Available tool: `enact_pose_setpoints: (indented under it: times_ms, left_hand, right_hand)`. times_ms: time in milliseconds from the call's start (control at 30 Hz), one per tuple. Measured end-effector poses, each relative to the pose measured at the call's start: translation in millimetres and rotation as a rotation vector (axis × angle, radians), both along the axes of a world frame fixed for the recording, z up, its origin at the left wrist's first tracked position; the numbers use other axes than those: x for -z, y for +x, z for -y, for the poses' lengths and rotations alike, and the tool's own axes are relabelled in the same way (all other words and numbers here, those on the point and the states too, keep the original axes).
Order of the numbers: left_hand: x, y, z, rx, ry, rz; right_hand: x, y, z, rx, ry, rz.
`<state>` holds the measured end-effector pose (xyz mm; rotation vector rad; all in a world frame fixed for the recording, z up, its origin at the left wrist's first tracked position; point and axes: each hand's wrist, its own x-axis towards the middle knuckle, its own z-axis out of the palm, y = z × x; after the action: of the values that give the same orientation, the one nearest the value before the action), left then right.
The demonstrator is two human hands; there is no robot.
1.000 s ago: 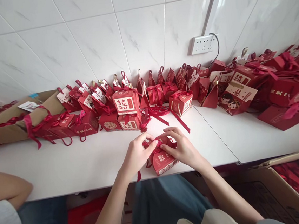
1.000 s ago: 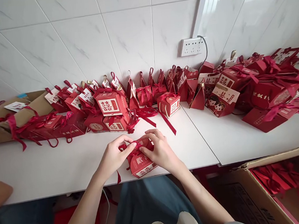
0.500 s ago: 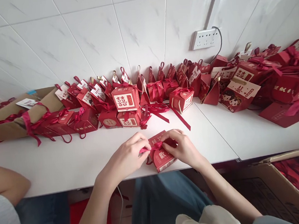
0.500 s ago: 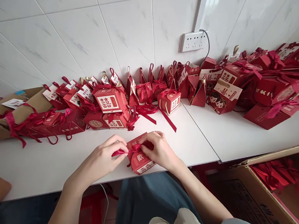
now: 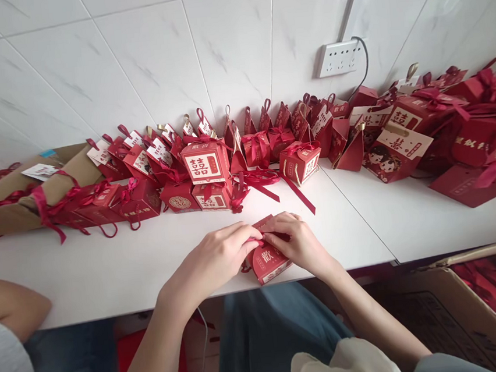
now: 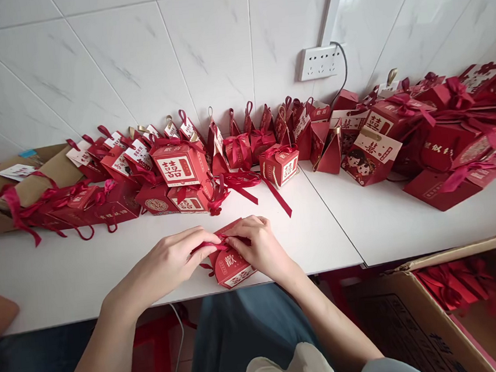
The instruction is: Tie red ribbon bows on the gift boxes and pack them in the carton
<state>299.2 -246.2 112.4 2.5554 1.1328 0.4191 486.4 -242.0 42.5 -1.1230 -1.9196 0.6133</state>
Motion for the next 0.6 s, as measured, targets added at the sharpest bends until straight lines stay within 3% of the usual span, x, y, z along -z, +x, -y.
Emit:
enact_pose_setpoints:
  times_ms: [200,400,600]
  left_hand:
    - [-2.4,0.1,0.8,-0.031,0.094,-0.054]
    - [-4.4,8.3,-3.2,0.068,0.223,-0.085]
    - [-0.3,11.8,-14.0,0.085,0.149,0.009]
  right_hand:
    - [0.0,-1.7,0.8,0.029,-0.060,-0.038]
    - [1.3,-1.6,0.6,0.036,-0.070,-0.046]
    - [2.4,-1.4,0.4,0.003,-0.035,-0.032]
